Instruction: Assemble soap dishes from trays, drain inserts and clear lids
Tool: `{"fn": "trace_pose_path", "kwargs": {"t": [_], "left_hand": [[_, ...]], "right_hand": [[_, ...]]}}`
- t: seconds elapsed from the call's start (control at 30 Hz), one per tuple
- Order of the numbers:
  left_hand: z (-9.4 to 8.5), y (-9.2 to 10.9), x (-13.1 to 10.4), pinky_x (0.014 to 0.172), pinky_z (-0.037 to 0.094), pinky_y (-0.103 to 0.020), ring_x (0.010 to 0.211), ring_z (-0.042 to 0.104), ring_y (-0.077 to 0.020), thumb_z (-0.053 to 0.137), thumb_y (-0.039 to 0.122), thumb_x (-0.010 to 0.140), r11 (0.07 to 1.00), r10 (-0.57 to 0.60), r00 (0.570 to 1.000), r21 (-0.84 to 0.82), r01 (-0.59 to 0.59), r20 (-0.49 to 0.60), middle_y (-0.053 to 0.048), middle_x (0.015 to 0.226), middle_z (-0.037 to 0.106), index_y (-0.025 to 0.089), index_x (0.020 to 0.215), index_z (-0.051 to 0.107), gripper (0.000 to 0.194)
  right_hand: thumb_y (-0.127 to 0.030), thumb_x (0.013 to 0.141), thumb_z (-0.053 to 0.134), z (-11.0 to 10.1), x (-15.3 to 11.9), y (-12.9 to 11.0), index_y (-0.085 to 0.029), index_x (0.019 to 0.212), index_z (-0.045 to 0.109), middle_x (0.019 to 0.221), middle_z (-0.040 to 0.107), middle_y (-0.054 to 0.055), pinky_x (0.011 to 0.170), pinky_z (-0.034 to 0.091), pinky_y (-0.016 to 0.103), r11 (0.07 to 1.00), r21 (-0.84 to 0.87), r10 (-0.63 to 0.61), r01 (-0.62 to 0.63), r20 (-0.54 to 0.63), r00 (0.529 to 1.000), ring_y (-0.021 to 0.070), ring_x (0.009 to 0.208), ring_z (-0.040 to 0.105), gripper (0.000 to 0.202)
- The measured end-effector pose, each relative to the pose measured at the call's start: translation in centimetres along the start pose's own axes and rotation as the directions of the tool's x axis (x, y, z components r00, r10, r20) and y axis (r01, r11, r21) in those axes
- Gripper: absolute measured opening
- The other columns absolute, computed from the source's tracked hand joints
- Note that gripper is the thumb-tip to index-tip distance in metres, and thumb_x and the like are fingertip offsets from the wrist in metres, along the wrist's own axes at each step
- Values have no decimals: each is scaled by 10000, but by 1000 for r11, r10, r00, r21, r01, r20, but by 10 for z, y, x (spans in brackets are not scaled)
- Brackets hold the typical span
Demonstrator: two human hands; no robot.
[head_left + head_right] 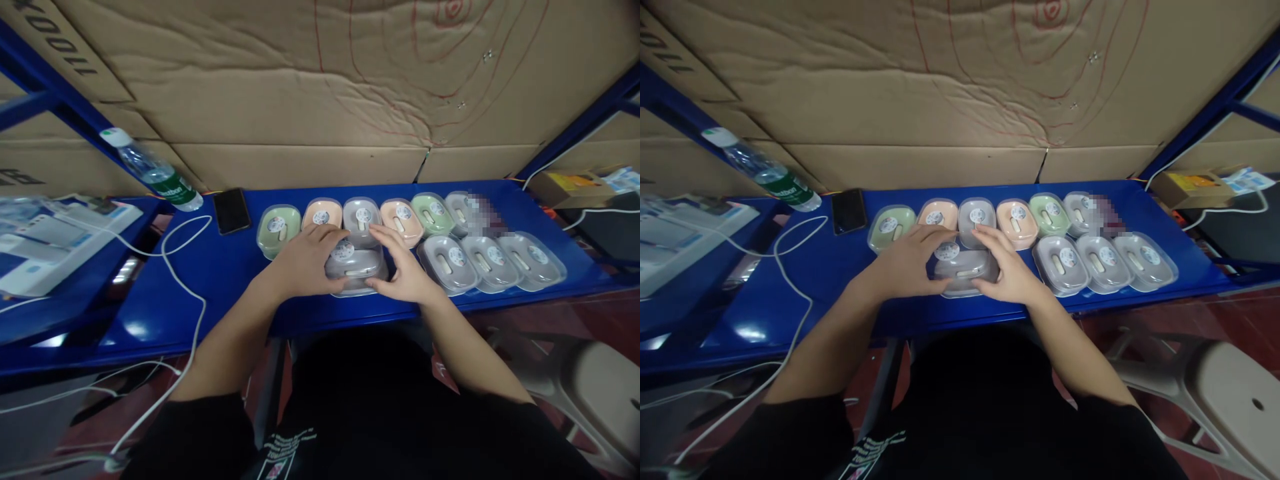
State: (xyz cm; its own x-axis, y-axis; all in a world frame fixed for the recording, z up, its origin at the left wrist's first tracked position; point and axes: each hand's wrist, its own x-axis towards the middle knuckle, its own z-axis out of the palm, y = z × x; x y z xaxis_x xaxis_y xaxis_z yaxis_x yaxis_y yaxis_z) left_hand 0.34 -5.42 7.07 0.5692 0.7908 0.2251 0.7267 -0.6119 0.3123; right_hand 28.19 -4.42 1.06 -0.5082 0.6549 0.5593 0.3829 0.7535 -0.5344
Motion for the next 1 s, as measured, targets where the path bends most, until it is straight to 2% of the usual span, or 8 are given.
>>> {"fn": "trace_pose_path", "kwargs": {"t": [0.1,0.17,0.47,0.7,1.0], "left_hand": [[2,2,0,1284,440,-622,1463,599,-423,797,514,826,999,40,999,30,-40,6,-184,1514,669,201,1503,605,769],[4,4,0,1270,459,-606,1441,617,-409,802,506,832,997,62,998,37,-63,10,-174,1497,682,214,1495,612,749],[9,5,3,1228,499,-572,1423,638,-401,841,642,835,999,16,993,47,-22,118,-185,1513,680,210,1530,596,855],[9,0,1,1274,444,-549,1470,605,-395,870,607,812,998,50,981,28,-56,188,-170,1593,636,229,1597,564,924],[8,-7,-1,1190,517,-563,1452,627,-417,900,596,780,998,50,968,-41,-41,245,-176,1580,646,259,1632,545,983]], "right_hand": [[-594,864,899,2,-1,2,-368,1697,458,1726,475,156,1293,445,721,1000,17,16,-17,71,997,443,1599,489,969],[-614,876,891,3,-2,3,-384,1673,494,1697,508,148,1286,459,711,1000,7,20,-21,96,995,428,1576,523,919],[-446,882,883,0,-7,4,-370,1682,493,1712,506,135,1295,464,682,1000,-2,0,1,141,990,420,1584,520,893],[-437,878,891,-3,-11,4,-356,1673,508,1725,513,137,1293,468,677,999,15,33,-36,166,986,419,1575,539,886],[-457,879,902,-5,-10,1,-359,1649,551,1715,534,123,1277,504,670,997,43,54,-64,208,977,409,1567,560,853]]}}
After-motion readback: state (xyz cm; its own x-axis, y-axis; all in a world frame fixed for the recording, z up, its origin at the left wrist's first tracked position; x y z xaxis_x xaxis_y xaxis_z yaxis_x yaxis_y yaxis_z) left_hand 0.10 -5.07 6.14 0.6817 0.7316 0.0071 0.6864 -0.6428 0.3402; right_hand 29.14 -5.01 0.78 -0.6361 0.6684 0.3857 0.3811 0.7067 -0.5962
